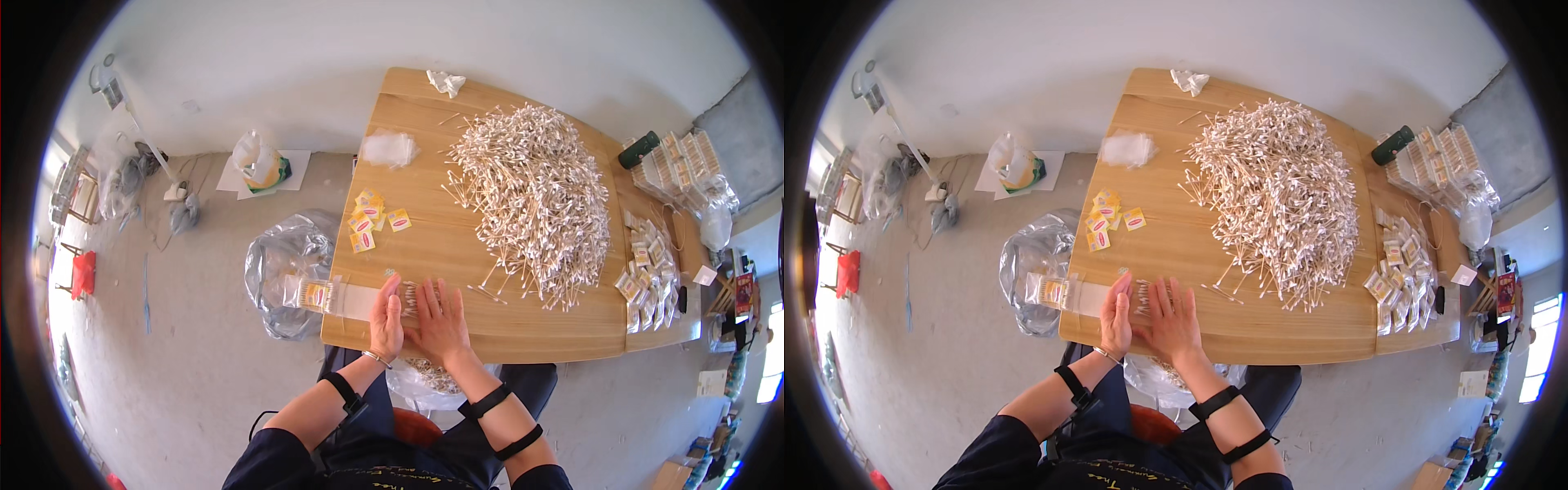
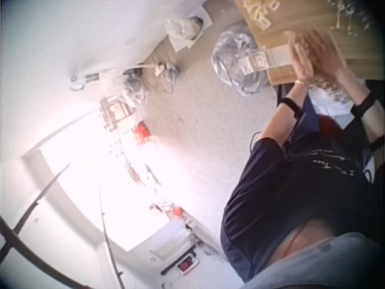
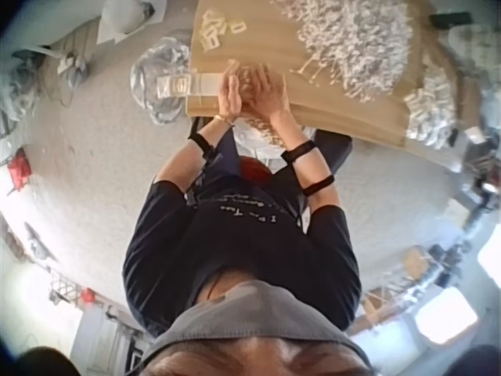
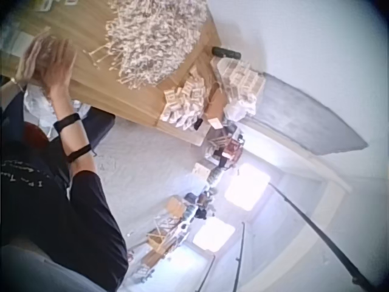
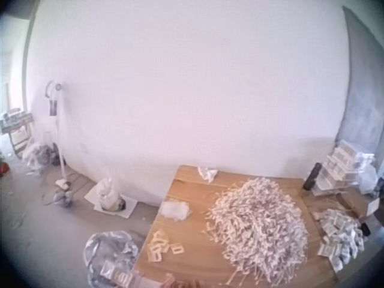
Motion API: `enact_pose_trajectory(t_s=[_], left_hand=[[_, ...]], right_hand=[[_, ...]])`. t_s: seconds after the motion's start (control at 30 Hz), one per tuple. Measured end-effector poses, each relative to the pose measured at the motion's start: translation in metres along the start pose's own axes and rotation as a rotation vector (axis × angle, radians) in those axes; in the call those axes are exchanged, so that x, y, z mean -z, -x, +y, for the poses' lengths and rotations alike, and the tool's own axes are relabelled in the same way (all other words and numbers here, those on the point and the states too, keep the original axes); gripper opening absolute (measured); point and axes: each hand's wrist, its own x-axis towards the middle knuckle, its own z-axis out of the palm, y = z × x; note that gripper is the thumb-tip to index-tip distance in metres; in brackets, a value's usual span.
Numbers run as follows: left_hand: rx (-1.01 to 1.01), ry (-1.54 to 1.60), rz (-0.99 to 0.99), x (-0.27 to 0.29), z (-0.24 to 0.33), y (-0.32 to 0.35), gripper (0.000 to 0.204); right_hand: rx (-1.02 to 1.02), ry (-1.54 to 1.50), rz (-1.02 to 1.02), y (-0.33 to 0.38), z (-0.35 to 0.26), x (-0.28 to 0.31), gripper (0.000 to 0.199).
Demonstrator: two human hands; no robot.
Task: Counting and packaging groups of cotton swabs into small plastic bags.
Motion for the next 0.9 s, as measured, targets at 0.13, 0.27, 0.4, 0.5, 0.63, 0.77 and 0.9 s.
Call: enact_pose_trajectory(t_s=[0.13,0.27,0.4,0.5,0.63,0.77,0.9], left_hand=[[-0.034,-0.08,0.005,0.002,-0.005,-0.003,0.051],[-0.082,-0.138,0.008,0.003,-0.005,0.0,0.05],[-0.113,-0.171,0.009,0.002,-0.006,0.0,0.049],[-0.169,-0.162,0.026,-0.003,-0.005,0.001,0.05],[-0.127,-0.115,0.031,0.001,-0.008,0.001,0.05],[-0.082,-0.073,-0.006,0.005,-0.011,0.0,0.052],[-0.093,-0.084,-0.014,0.003,-0.011,-0.002,0.051]], right_hand=[[-0.038,-0.11,0.027,-0.009,0.013,-0.004,0.086],[-0.101,-0.176,0.088,-0.018,0.011,0.007,0.084],[-0.053,-0.166,0.022,-0.015,0.01,0.008,0.073],[-0.014,-0.226,0.087,-0.005,0.018,0.002,0.061],[0.001,-0.337,0.316,-0.01,0.022,0.009,0.037],[-0.047,-0.386,0.282,-0.014,0.019,0.009,0.022],[-0.035,-0.381,0.304,-0.014,0.024,0.001,0.017]])
